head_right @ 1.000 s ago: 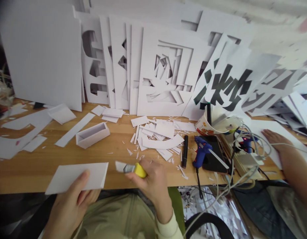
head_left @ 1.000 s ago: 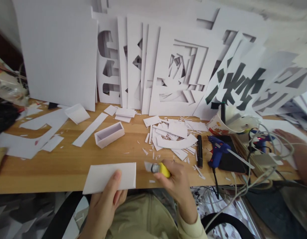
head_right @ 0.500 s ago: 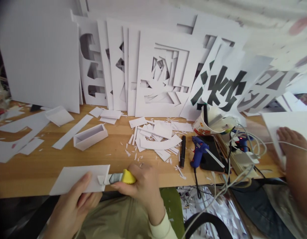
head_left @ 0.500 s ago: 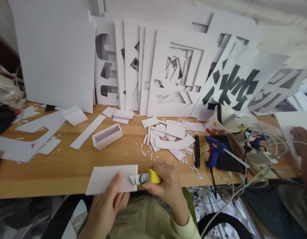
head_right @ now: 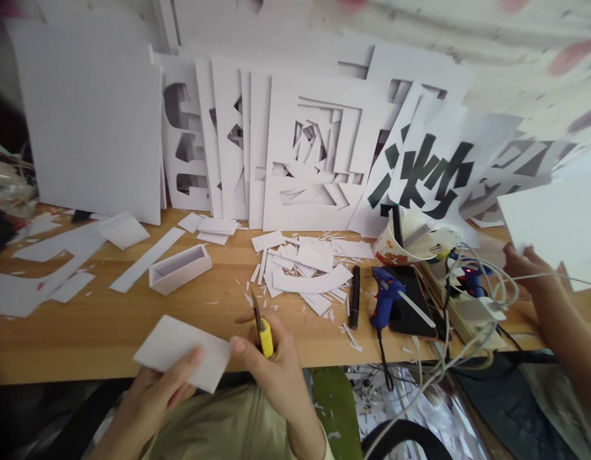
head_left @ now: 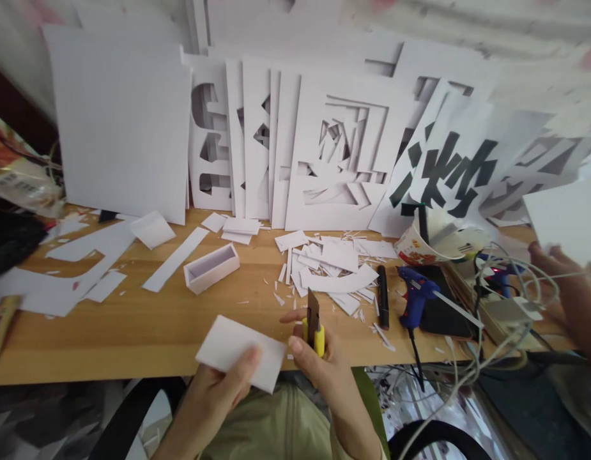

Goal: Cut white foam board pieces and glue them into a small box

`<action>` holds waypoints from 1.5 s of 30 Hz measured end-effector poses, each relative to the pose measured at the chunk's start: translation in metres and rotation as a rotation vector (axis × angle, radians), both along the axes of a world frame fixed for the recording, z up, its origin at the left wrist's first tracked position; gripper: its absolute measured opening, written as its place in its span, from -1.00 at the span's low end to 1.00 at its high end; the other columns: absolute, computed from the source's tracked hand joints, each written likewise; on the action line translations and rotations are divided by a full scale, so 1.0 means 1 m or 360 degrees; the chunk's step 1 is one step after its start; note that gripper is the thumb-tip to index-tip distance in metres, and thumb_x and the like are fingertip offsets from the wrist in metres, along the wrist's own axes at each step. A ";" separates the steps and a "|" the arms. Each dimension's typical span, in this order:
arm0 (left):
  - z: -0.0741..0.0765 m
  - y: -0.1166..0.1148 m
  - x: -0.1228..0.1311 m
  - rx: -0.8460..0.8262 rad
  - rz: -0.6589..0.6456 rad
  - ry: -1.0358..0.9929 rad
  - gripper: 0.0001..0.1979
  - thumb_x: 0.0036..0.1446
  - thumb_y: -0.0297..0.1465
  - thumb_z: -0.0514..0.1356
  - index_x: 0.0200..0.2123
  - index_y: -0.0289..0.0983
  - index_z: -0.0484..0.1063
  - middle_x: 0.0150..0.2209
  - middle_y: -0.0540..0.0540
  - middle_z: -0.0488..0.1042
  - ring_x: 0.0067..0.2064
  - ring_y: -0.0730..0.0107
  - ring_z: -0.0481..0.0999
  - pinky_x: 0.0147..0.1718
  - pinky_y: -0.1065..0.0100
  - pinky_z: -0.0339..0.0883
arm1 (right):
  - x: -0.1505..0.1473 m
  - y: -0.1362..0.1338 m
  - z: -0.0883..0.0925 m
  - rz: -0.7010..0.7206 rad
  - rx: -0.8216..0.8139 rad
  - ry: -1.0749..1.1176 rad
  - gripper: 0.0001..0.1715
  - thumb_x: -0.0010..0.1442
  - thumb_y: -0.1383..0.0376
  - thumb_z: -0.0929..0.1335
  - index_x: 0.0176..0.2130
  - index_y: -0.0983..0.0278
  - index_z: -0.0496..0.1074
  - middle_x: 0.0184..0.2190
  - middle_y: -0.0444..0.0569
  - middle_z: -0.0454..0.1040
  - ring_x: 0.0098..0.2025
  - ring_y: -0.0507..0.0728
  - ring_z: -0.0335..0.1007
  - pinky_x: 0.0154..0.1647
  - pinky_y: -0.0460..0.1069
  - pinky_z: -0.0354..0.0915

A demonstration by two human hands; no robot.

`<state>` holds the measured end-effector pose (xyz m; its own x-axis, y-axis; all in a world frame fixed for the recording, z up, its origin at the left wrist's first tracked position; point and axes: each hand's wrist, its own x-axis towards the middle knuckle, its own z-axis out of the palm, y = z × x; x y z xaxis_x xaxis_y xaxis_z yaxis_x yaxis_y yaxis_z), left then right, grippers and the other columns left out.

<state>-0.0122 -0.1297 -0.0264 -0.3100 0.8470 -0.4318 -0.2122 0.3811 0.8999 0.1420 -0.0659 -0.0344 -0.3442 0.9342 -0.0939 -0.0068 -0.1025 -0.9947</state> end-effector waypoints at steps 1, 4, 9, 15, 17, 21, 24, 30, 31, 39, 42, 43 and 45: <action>0.001 0.001 -0.001 -0.0009 -0.0076 0.0042 -0.30 -0.01 0.11 0.36 -0.78 -0.18 0.08 -0.77 0.11 0.04 -0.67 0.57 0.05 -0.60 0.38 -0.08 | -0.002 -0.001 -0.001 0.0045 -0.0052 0.0025 -0.50 0.16 -0.14 0.47 -0.30 0.25 0.48 -0.60 -0.27 0.16 -0.56 0.00 0.03 -0.55 -0.08 0.04; 0.003 0.008 -0.006 0.0060 -0.0010 0.0154 -0.45 -0.03 0.07 0.40 -0.70 -0.24 0.38 -0.67 -0.02 0.39 -0.57 0.41 0.35 -0.53 0.41 0.22 | -0.011 -0.008 -0.007 0.0042 -0.0109 0.0044 -0.50 0.17 -0.08 0.47 -0.47 0.25 0.38 -0.59 -0.22 0.21 -0.53 0.00 0.07 -0.51 -0.09 0.11; -0.006 0.018 -0.010 0.0213 0.0120 0.0149 -0.49 0.02 0.12 0.38 -0.35 -0.24 0.60 -0.44 -0.08 0.61 -0.42 0.31 0.51 -0.39 0.39 0.46 | -0.031 -0.030 -0.018 0.0028 -0.0059 0.0049 -0.56 0.20 0.03 0.45 -0.49 0.23 0.29 -0.56 -0.20 0.22 -0.50 0.01 0.09 -0.48 -0.08 0.14; 0.003 0.014 -0.009 0.0102 0.0113 0.0083 -0.48 -0.06 -0.01 0.46 -0.13 -0.24 0.65 -0.46 -0.03 0.60 -0.58 0.38 0.47 -0.60 0.41 0.40 | -0.019 -0.025 -0.027 -0.0414 0.0047 0.0053 -0.59 0.22 -0.05 0.47 -0.23 0.24 0.54 -0.53 -0.20 0.29 -0.50 0.03 0.16 -0.50 -0.08 0.15; 0.011 0.012 -0.006 0.0062 0.0027 0.0125 -0.58 -0.09 -0.09 0.47 -0.22 -0.26 0.68 -0.50 -0.01 0.58 -0.63 0.46 0.40 -0.65 0.44 0.34 | -0.011 -0.017 -0.028 -0.0381 -0.0040 0.0119 -0.53 0.19 -0.08 0.49 -0.14 0.23 0.55 -0.52 -0.21 0.29 -0.54 0.00 0.12 -0.57 -0.10 0.07; 0.015 0.014 -0.004 0.0107 0.0117 0.0087 -0.51 -0.21 -0.21 0.52 -0.15 -0.24 0.65 -0.42 -0.01 0.61 -0.60 0.50 0.40 -0.65 0.47 0.34 | -0.009 -0.010 -0.029 -0.0362 -0.0199 0.0209 -0.49 0.12 -0.12 0.54 -0.39 0.26 0.47 -0.64 -0.26 0.22 -0.64 -0.06 0.02 -0.66 -0.13 -0.04; 0.009 0.018 -0.004 0.0209 0.0243 -0.0118 -0.48 -0.26 -0.19 0.56 -0.20 -0.26 0.60 -0.42 -0.02 0.60 -0.49 0.42 0.47 -0.57 0.46 0.41 | -0.012 -0.012 -0.029 -0.0475 -0.0329 0.0275 -0.44 0.07 -0.15 0.55 -0.37 0.25 0.45 -0.70 -0.28 0.24 -0.68 -0.06 0.06 -0.67 -0.14 0.02; -0.011 0.017 0.013 0.0130 0.0182 -0.0279 -0.51 -0.23 -0.02 0.55 -0.39 -0.28 0.59 -0.46 -0.09 0.61 -0.46 0.26 0.55 -0.38 0.26 0.55 | -0.020 -0.019 -0.035 -0.0494 -0.0367 0.0306 -0.42 0.03 -0.16 0.57 -0.36 0.23 0.44 -0.66 -0.26 0.28 -0.66 -0.06 0.10 -0.67 -0.14 0.07; -0.014 0.017 0.015 0.0130 0.0190 -0.0271 -0.50 -0.22 0.01 0.53 -0.39 -0.27 0.59 -0.44 -0.11 0.63 -0.41 0.21 0.58 -0.34 0.24 0.56 | -0.021 -0.021 -0.037 -0.0471 -0.0354 0.0288 -0.43 0.05 -0.17 0.56 -0.37 0.23 0.44 -0.66 -0.27 0.26 -0.66 -0.06 0.09 -0.67 -0.13 0.05; -0.009 0.046 0.013 0.0217 0.0578 -0.0231 -0.44 -0.19 0.10 0.46 -0.66 -0.25 0.38 -0.73 0.05 0.32 -0.69 0.52 0.23 -0.72 0.45 0.06 | 0.002 0.016 -0.015 -0.0936 -0.0003 0.0587 -0.34 0.09 -0.18 0.53 -0.56 0.19 0.24 -0.70 -0.32 0.08 -0.68 -0.06 -0.11 -0.72 -0.11 -0.13; -0.003 0.058 0.019 0.0199 0.0653 -0.0243 -0.35 -0.14 0.15 0.38 -0.77 -0.19 0.18 -0.81 0.12 0.09 -0.73 0.60 0.07 -0.73 0.47 -0.04 | -0.002 0.027 0.002 -0.1072 0.0241 0.0815 -0.40 0.24 -0.02 0.49 -0.55 0.19 0.19 -0.64 -0.28 0.19 -0.61 -0.01 0.14 -0.55 -0.10 0.21; -0.002 0.061 0.022 0.0186 0.0700 -0.0239 -0.35 -0.15 0.15 0.38 -0.77 -0.18 0.17 -0.80 0.14 0.08 -0.72 0.60 0.08 -0.73 0.47 -0.02 | -0.005 0.027 0.006 -0.1069 0.0392 0.0709 -0.42 0.28 -0.02 0.47 -0.55 0.20 0.24 -0.56 -0.19 0.33 -0.49 0.04 0.32 -0.41 -0.06 0.32; 0.002 0.064 0.026 0.0161 0.0836 -0.0265 -0.40 -0.25 0.14 0.42 -0.70 -0.18 0.22 -0.74 0.15 0.12 -0.69 0.59 0.12 -0.71 0.47 0.04 | -0.011 0.025 0.009 -0.1147 0.0652 0.0485 -0.46 0.31 -0.05 0.44 -0.52 0.21 0.35 -0.40 -0.08 0.49 -0.26 0.12 0.48 -0.20 -0.01 0.39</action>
